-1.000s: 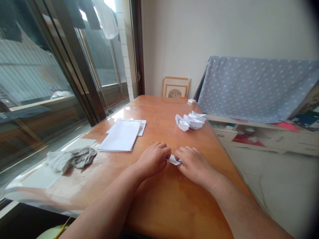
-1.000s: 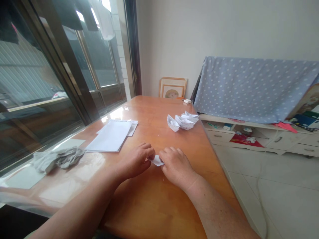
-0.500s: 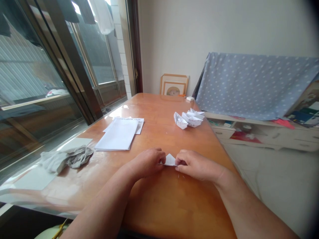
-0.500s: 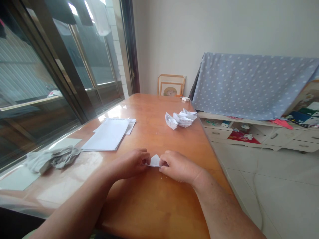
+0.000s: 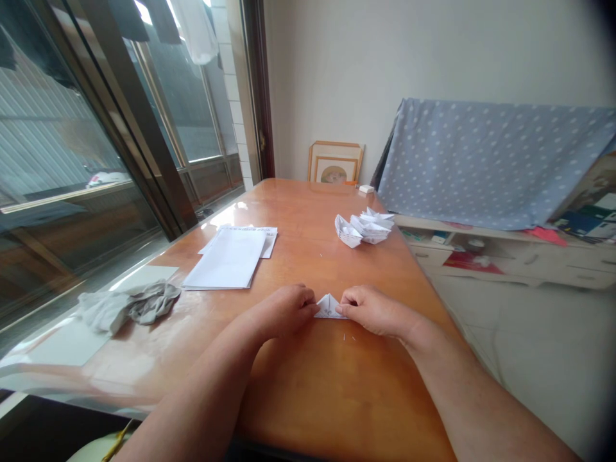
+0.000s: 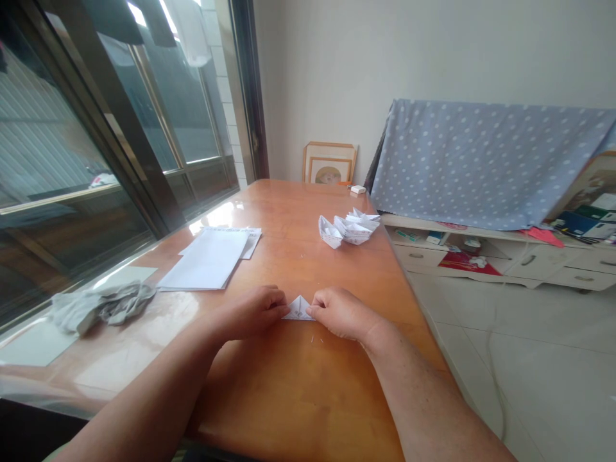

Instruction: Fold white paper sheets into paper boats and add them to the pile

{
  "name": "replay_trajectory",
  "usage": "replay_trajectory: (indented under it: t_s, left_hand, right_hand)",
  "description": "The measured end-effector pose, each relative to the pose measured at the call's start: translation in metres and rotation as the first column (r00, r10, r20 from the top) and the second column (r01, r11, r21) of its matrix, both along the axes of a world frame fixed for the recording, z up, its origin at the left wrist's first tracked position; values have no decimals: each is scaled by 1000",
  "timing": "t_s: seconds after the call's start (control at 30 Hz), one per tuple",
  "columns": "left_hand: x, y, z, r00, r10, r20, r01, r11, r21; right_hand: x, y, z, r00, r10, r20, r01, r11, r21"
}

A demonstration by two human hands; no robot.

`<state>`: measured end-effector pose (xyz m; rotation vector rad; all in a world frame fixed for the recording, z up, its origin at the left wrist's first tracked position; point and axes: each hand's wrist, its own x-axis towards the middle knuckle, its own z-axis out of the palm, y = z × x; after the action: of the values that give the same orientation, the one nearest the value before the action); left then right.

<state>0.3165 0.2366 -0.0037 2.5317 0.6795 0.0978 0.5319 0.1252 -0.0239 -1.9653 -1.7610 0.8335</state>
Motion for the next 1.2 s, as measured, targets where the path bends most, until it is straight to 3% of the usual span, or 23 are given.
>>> replay_trajectory:
  t_s: [0.47,1.2]
  left_hand:
    - [5,-5,-2,993,68,-93,-59,994,90]
    - [7,-8,-6,988,98,-115,-75,979,189]
  right_hand:
    - [-4,1,2,969,-35,244,38,999,-11]
    - [-17,-1,16,938,-34,346,42,999,-14]
